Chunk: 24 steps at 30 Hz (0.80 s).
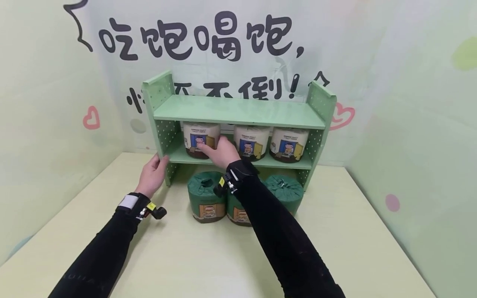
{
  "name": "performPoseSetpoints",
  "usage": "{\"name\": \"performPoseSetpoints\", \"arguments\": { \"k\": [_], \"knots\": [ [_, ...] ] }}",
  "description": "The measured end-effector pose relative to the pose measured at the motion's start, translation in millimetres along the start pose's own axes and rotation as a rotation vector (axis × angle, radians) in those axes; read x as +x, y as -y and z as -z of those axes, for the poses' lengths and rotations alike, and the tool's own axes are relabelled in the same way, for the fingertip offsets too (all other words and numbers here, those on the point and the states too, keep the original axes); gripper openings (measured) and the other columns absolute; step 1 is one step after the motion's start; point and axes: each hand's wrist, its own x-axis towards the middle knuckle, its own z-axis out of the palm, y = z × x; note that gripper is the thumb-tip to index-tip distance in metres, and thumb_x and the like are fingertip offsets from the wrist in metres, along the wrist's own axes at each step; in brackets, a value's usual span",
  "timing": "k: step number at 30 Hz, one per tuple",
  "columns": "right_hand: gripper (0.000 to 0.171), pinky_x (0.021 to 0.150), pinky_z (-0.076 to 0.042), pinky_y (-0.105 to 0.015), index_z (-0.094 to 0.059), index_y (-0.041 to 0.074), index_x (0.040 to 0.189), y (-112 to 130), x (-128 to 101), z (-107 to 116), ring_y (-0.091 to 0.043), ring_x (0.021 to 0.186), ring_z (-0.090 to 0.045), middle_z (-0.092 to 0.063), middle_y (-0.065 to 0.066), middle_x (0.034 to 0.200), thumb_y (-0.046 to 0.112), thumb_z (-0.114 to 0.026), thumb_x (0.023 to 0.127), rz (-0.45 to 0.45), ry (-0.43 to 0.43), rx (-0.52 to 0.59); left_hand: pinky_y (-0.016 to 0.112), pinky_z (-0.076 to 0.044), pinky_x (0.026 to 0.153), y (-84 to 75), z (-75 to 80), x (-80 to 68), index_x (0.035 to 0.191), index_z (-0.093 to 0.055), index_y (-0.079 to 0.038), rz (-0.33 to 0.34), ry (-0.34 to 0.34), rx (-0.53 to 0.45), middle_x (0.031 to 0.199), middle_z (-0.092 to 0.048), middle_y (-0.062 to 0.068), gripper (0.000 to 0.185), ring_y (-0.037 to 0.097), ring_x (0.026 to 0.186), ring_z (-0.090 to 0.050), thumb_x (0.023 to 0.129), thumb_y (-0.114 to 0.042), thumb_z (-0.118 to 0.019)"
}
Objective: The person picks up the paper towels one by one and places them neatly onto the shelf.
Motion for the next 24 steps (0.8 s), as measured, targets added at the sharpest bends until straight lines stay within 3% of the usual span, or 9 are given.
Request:
{"name": "performPoseSetpoints", "arguments": {
  "k": [2, 4, 7, 9, 11, 19, 24],
  "knots": [
    [0.070, 0.114, -0.050, -0.050, -0.044, 0.007, 0.163, -0.4, -2.5, 0.0, -0.033, 0.135, -0.061, -0.059, -0.019, 0.154, 0.052, -0.060, 0.112, 0.001, 0.002, -0.011, 0.033, -0.044, 0.077, 1.9, -0.1, 0.7, 0.164, -0.053, -0.021, -0.001, -0.004, 0.008, 0.116, -0.061, 0.023, 0.056, 0.024, 0.094, -0.051, 0.118, -0.052, -0.043],
    [0.073, 0.115, -0.050, -0.051, -0.042, 0.007, 0.165, -0.6, -4.2, -0.2, -0.034, 0.137, -0.060, -0.058, -0.019, 0.155, 0.055, -0.060, 0.112, 0.005, 0.007, -0.014, 0.033, -0.047, 0.082, 3.4, 0.4, 1.7, 0.165, -0.052, -0.022, 0.003, -0.003, 0.009, 0.125, -0.066, 0.024, 0.057, 0.025, 0.102, -0.056, 0.117, -0.053, -0.044],
    [0.079, 0.122, -0.046, -0.048, -0.036, 0.009, 0.170, -1.0, -8.4, -0.2, -0.033, 0.150, -0.053, -0.051, -0.017, 0.166, 0.058, -0.059, 0.111, 0.001, 0.014, -0.008, 0.039, -0.052, 0.098, 3.3, 1.9, 2.3, 0.167, -0.048, -0.023, 0.014, 0.009, -0.016, 0.149, -0.065, 0.023, 0.060, 0.031, 0.125, -0.063, 0.116, -0.054, -0.046],
    [0.081, 0.126, -0.043, -0.047, -0.034, 0.011, 0.171, -0.7, -11.4, -0.2, -0.031, 0.156, -0.048, -0.047, -0.015, 0.171, 0.058, -0.059, 0.111, -0.004, 0.017, 0.005, 0.047, -0.052, 0.112, 2.7, 3.3, 2.6, 0.169, -0.046, -0.023, 0.015, 0.018, -0.040, 0.163, -0.057, 0.019, 0.062, 0.033, 0.144, -0.059, 0.116, -0.053, -0.048],
    [0.083, 0.132, -0.038, -0.044, -0.030, 0.013, 0.174, -0.3, -15.5, 0.3, -0.027, 0.163, -0.040, -0.040, -0.012, 0.176, 0.059, -0.060, 0.110, -0.010, 0.016, 0.022, 0.054, -0.049, 0.121, 1.0, 4.7, 1.6, 0.170, -0.044, -0.021, 0.012, 0.027, -0.055, 0.169, -0.051, 0.018, 0.063, 0.037, 0.152, -0.053, 0.115, -0.051, -0.050],
    [0.076, 0.128, -0.043, -0.042, -0.036, 0.017, 0.171, -7.3, -40.6, 22.1, -0.022, 0.160, -0.045, -0.044, -0.006, 0.175, 0.054, -0.063, 0.110, 0.061, 0.003, 0.112, 0.057, -0.045, 0.125, -13.7, 11.3, -3.0, 0.170, -0.039, -0.009, -0.020, -0.013, -0.048, 0.174, -0.043, 0.019, 0.071, 0.041, 0.156, -0.049, 0.114, -0.048, -0.056],
    [0.071, 0.127, -0.046, -0.046, -0.038, 0.016, 0.170, -22.4, -61.9, 43.2, -0.024, 0.157, -0.049, -0.049, -0.009, 0.171, 0.047, -0.064, 0.112, 0.122, -0.050, 0.161, 0.048, -0.046, 0.126, -26.0, 16.6, -6.7, 0.169, -0.040, -0.007, -0.049, -0.047, -0.066, 0.172, -0.046, 0.015, 0.068, 0.034, 0.156, -0.050, 0.114, -0.041, -0.059]
  ]
}}
